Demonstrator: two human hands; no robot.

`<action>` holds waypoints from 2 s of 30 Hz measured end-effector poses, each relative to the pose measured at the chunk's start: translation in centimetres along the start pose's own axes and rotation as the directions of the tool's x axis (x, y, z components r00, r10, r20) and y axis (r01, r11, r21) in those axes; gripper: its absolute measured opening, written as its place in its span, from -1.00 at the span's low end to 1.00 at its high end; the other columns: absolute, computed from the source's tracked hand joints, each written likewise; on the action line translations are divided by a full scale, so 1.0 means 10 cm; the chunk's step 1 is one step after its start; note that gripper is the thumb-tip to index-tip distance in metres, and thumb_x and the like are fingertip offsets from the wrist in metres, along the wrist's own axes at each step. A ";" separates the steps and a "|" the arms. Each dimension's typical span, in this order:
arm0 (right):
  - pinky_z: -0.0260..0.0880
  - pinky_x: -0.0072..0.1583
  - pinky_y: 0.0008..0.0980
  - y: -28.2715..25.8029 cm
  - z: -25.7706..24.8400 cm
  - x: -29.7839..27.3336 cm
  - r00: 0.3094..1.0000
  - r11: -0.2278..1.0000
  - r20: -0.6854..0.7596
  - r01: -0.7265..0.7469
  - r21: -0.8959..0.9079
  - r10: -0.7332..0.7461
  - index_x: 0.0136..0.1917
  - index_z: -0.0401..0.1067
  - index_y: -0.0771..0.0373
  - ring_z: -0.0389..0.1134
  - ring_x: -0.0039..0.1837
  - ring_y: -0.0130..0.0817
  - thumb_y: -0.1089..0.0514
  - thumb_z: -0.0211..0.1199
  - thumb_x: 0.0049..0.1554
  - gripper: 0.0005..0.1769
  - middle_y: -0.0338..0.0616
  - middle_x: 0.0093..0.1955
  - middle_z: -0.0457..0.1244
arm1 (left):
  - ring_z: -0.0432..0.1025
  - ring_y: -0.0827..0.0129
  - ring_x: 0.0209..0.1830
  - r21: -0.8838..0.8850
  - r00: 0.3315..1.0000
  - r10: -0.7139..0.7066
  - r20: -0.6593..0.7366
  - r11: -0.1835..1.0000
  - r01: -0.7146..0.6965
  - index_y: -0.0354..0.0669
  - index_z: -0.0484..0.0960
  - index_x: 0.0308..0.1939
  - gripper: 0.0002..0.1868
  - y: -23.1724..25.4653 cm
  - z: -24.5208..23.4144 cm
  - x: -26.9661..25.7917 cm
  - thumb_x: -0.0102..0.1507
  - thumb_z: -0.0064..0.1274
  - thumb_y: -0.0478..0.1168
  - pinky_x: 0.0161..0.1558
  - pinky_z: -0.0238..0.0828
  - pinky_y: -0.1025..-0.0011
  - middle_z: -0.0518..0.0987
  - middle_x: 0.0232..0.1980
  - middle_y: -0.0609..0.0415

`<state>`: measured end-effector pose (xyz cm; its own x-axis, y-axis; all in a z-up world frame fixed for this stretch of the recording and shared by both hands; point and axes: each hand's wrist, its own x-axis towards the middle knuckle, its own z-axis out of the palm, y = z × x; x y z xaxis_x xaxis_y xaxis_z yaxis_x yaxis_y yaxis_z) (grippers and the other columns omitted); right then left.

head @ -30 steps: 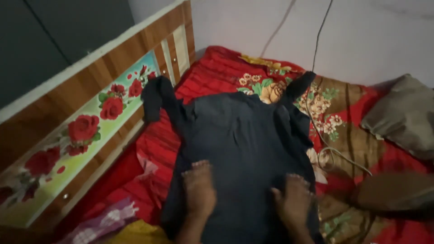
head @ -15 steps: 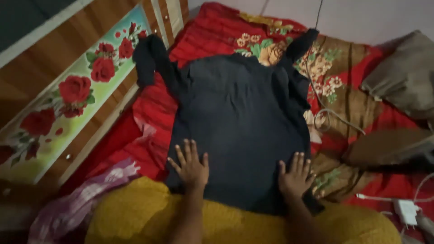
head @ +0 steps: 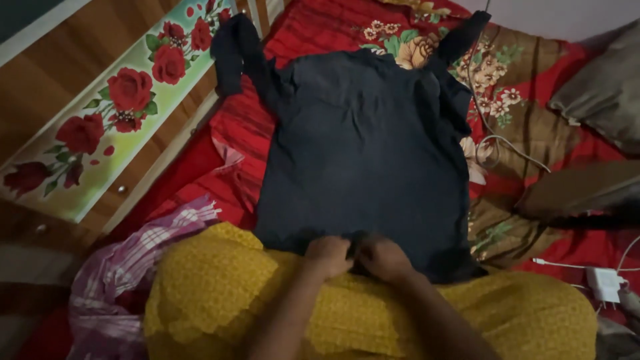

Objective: Ironing a black button-up long-sleeve shirt on a bed.

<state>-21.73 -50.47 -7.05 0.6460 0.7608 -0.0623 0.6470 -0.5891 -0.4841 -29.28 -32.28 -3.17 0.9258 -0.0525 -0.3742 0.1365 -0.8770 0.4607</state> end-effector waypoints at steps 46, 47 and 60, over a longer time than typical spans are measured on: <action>0.31 0.16 -0.04 0.17 -0.31 -0.14 0.921 0.981 -0.337 -0.185 0.060 0.195 0.23 0.51 0.06 0.33 0.11 0.11 -0.15 0.42 0.02 -0.45 0.04 0.05 0.34 | 0.36 0.14 0.33 -0.085 0.896 -0.062 -0.439 0.996 0.027 0.08 0.70 0.11 -0.69 -0.11 -0.15 0.04 0.39 -0.01 0.02 0.58 -0.24 -0.26 0.62 0.17 0.16; 0.31 0.16 -0.04 0.20 -0.30 -0.14 0.920 0.981 -0.340 -0.185 0.058 0.193 0.23 0.51 0.06 0.33 0.11 0.11 -0.15 0.42 0.02 -0.45 0.04 0.05 0.34 | 0.36 0.14 0.33 -0.085 0.895 -0.060 -0.442 0.996 0.025 0.08 0.70 0.11 -0.69 -0.05 -0.20 -0.04 0.39 -0.01 0.02 0.58 -0.24 -0.26 0.62 0.17 0.16; 0.31 0.12 -0.07 0.45 -0.45 -0.10 0.936 0.995 -0.351 -0.065 -0.079 0.033 0.08 0.57 0.20 0.28 0.09 0.08 -0.05 0.46 -0.03 -0.55 0.06 -0.02 0.32 | 0.42 0.08 0.16 0.073 0.826 0.218 -0.520 0.975 -0.211 -0.08 0.71 0.02 -0.63 -0.23 -0.09 0.23 0.13 0.33 -0.18 0.32 0.18 -0.09 0.60 0.02 0.00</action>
<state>-17.61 -55.16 -5.22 0.7680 0.5970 0.2318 0.6338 -0.6566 -0.4089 -27.17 -29.98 -4.41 0.9776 0.0142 0.2099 -0.0879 -0.8788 0.4690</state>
